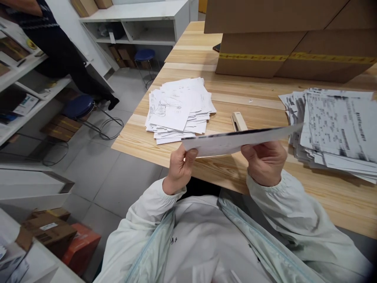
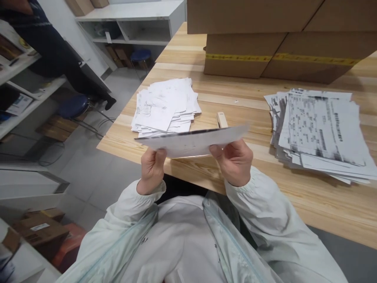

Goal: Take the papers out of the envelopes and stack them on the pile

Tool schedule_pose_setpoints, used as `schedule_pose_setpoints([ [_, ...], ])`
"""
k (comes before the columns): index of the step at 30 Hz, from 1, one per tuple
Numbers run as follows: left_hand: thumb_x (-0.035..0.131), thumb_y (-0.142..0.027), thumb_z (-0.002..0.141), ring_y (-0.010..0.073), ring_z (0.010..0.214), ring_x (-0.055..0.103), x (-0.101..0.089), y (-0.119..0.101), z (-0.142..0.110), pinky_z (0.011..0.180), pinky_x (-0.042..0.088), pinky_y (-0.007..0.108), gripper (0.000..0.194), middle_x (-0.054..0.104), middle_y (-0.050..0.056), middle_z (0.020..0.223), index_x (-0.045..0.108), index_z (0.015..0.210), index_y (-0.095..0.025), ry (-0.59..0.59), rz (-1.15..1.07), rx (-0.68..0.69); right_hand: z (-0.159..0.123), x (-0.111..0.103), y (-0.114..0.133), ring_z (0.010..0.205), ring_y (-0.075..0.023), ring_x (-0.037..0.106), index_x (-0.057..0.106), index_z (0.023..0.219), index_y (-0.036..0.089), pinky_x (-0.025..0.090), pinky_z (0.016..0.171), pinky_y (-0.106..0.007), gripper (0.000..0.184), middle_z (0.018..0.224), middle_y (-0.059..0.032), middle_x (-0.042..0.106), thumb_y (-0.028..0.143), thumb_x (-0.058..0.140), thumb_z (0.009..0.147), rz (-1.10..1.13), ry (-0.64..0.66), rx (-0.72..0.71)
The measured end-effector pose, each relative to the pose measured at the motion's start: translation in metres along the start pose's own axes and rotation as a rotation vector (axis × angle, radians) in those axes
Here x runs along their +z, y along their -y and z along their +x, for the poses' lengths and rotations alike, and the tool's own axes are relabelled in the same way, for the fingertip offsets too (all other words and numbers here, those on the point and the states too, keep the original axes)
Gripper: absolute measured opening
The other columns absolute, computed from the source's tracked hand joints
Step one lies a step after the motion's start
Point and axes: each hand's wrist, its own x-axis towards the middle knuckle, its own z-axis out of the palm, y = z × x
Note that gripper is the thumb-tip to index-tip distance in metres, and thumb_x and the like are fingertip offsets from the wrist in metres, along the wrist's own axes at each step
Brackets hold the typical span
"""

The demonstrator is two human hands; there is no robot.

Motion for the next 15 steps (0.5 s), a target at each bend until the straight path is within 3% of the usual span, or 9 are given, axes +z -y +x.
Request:
schedule_pose_setpoints([
  [7, 0.055, -0.059, 0.092, 0.0205, 0.090, 0.063, 0.005, 0.003, -0.005, 0.084, 0.048, 0.029, 0.043, 0.073, 0.005, 0.095, 0.073, 0.101, -0.021, -0.061, -0.059, -0.256, -0.006, -0.003, -0.003, 0.091, -0.0239, 0.067, 0.065, 0.103, 0.026, 0.055, 0.083, -0.044, 0.041, 0.096, -0.0073, 0.070, 0.060, 0.069, 0.080, -0.246, 0.054, 0.175],
  [11, 0.060, -0.057, 0.089, 0.0219, 0.091, 0.062, 0.007, -0.003, -0.005, 0.084, 0.048, 0.030, 0.040, 0.071, 0.005, 0.092, 0.072, 0.100, -0.022, -0.077, -0.114, -0.306, -0.006, 0.000, -0.001, 0.090, -0.0243, 0.067, 0.065, 0.104, 0.025, 0.055, 0.083, -0.044, 0.045, 0.098, -0.0079, 0.071, 0.062, 0.070, 0.079, -0.238, 0.045, 0.192],
  [15, 0.060, -0.058, 0.090, 0.0213, 0.087, 0.061, 0.017, -0.028, -0.005, 0.079, 0.048, 0.030, 0.039, 0.069, 0.004, 0.086, 0.071, 0.100, -0.023, -0.084, -0.192, -0.357, -0.005, -0.009, 0.021, 0.080, -0.0220, 0.066, 0.067, 0.091, 0.027, 0.054, 0.078, -0.041, 0.027, 0.083, -0.0041, 0.068, 0.053, 0.069, 0.085, -0.276, -0.089, 0.124],
])
